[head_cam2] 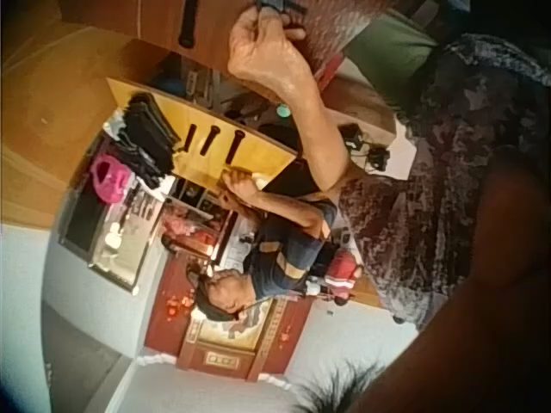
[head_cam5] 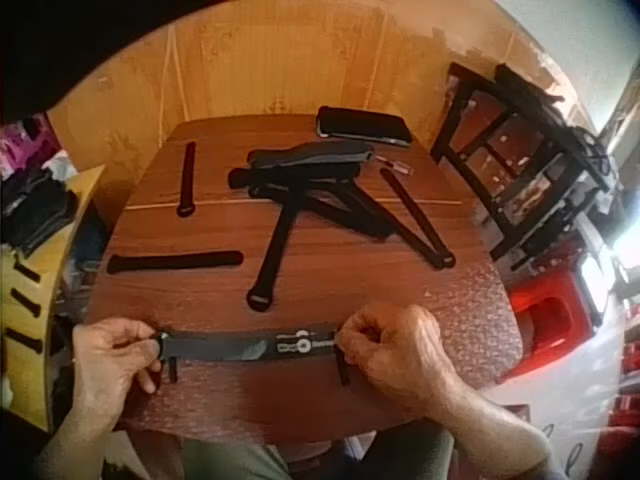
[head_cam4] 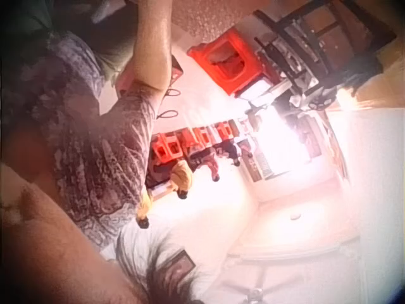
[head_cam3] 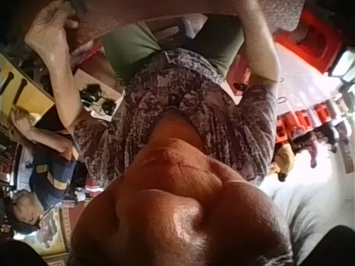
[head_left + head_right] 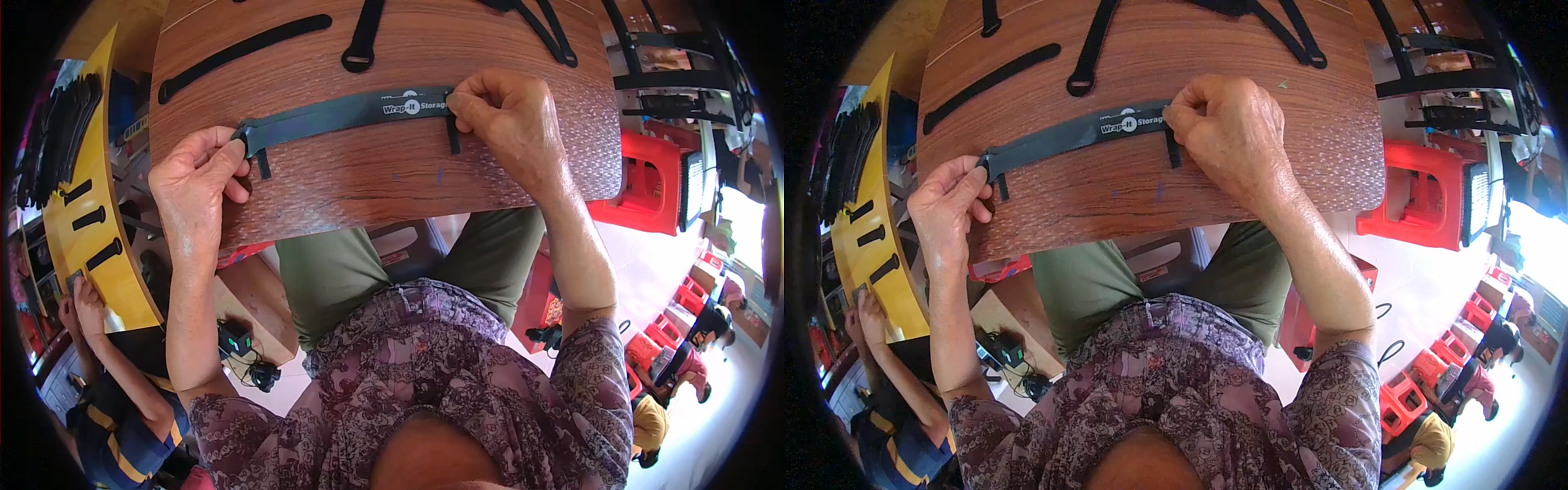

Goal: Assembling plastic components and nylon straps by hand at a workbench.

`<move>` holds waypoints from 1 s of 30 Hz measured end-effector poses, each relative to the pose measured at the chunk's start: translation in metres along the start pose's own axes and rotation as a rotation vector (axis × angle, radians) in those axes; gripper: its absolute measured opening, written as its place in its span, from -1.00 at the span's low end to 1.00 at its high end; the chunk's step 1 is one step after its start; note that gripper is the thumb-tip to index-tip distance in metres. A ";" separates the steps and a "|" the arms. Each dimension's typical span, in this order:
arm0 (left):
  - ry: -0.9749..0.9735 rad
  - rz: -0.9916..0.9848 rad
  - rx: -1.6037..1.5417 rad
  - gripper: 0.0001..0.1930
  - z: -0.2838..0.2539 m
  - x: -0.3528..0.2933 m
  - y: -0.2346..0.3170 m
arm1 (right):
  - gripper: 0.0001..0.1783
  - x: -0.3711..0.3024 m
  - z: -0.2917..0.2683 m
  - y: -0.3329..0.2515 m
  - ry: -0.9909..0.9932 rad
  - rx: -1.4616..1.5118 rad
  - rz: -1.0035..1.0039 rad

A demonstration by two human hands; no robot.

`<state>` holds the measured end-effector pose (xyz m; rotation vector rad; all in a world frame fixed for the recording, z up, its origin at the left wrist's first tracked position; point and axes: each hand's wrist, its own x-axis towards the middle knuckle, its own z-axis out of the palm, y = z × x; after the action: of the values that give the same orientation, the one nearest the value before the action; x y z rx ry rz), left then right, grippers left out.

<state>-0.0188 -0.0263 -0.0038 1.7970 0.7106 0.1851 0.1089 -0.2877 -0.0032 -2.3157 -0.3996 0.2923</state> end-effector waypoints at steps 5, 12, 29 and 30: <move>0.031 -0.017 -0.001 -0.89 -0.003 -0.003 0.001 | -0.81 0.000 0.003 0.000 0.010 -0.020 -0.042; -0.002 -0.043 -0.090 -0.90 0.002 -0.002 0.003 | -0.80 -0.001 -0.003 -0.004 -0.040 0.041 0.065; 0.028 -0.011 -0.041 -0.89 0.000 -0.004 0.004 | -0.86 -0.001 -0.001 -0.009 -0.060 0.126 0.081; 0.029 -0.012 -0.028 -0.89 0.000 -0.004 0.005 | -0.87 -0.001 -0.001 -0.008 -0.066 0.124 0.084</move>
<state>-0.0206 -0.0294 0.0014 1.7665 0.7358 0.2119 0.1064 -0.2832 0.0036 -2.2088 -0.3081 0.4239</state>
